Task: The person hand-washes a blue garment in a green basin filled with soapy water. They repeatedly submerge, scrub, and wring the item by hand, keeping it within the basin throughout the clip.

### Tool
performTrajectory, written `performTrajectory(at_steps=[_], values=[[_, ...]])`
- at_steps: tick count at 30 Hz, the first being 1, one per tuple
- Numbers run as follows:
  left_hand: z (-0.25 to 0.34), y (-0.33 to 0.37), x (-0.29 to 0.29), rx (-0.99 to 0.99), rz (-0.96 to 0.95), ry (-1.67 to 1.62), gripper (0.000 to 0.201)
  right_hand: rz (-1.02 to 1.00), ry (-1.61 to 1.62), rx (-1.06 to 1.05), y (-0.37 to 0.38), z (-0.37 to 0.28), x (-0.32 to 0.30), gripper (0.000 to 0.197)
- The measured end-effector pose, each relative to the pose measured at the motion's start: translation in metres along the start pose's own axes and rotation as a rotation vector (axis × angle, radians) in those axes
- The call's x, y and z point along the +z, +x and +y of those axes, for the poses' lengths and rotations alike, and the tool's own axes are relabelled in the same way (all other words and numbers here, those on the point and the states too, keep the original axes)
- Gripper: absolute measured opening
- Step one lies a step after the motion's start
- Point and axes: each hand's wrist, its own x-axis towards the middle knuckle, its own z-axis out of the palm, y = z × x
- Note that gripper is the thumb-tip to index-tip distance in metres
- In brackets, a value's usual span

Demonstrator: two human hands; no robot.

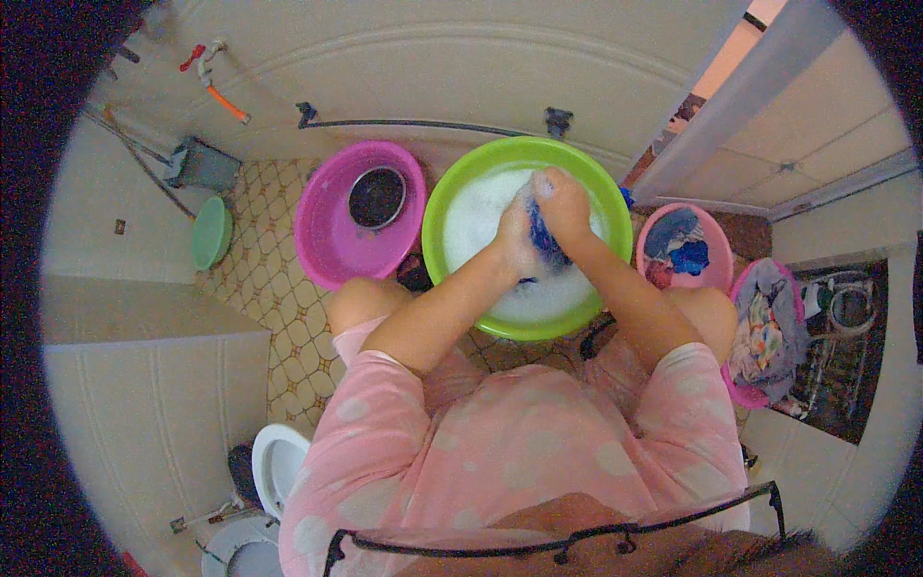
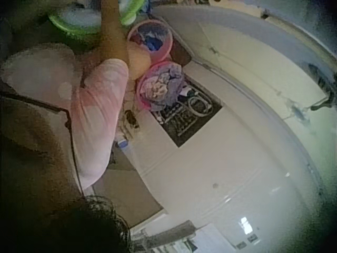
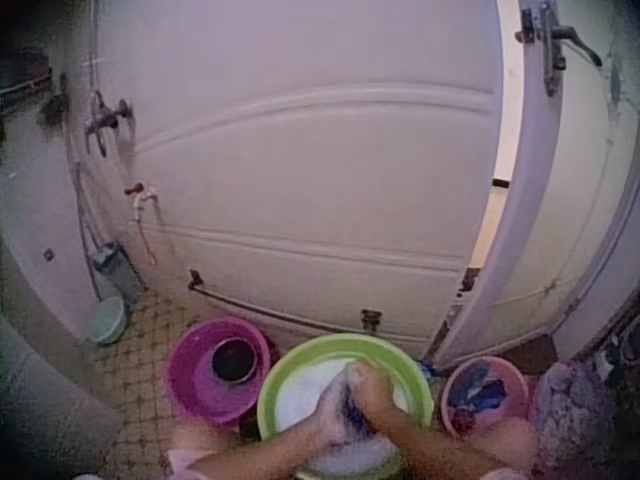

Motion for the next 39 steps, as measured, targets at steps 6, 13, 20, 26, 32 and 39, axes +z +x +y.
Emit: performTrajectory(at_steps=[6, 13, 20, 26, 32, 39], values=[[0.029, 0.018, -0.048, -0.046, -0.453, 0.018, 0.033, -0.131, 0.021, -0.201, -0.027, -0.022, 0.009, 0.017], [-0.006, 0.001, 0.018, 0.144, 0.081, 0.165, 0.029, 0.041, 0.004, 0.058, 0.008, 0.013, -0.005, 0.02], [0.035, 0.028, -0.06, 0.168, -0.078, 0.465, 0.023, 0.024, -0.003, -0.176, -0.013, -0.001, 0.006, 0.013], [-0.01, 0.0, 0.02, 0.151, 0.087, 0.202, 0.024, -0.045, 0.003, 0.09, 0.012, 0.011, -0.016, 0.019], [0.045, 0.006, -0.031, 0.092, 0.042, 0.37, 0.02, -0.115, 0.186, -0.262, -0.035, -0.036, -0.01, 0.014], [0.014, 0.01, -0.001, 0.218, 0.277, 0.316, 0.027, -0.146, 0.254, 0.28, 0.016, 0.062, 0.017, 0.024]])
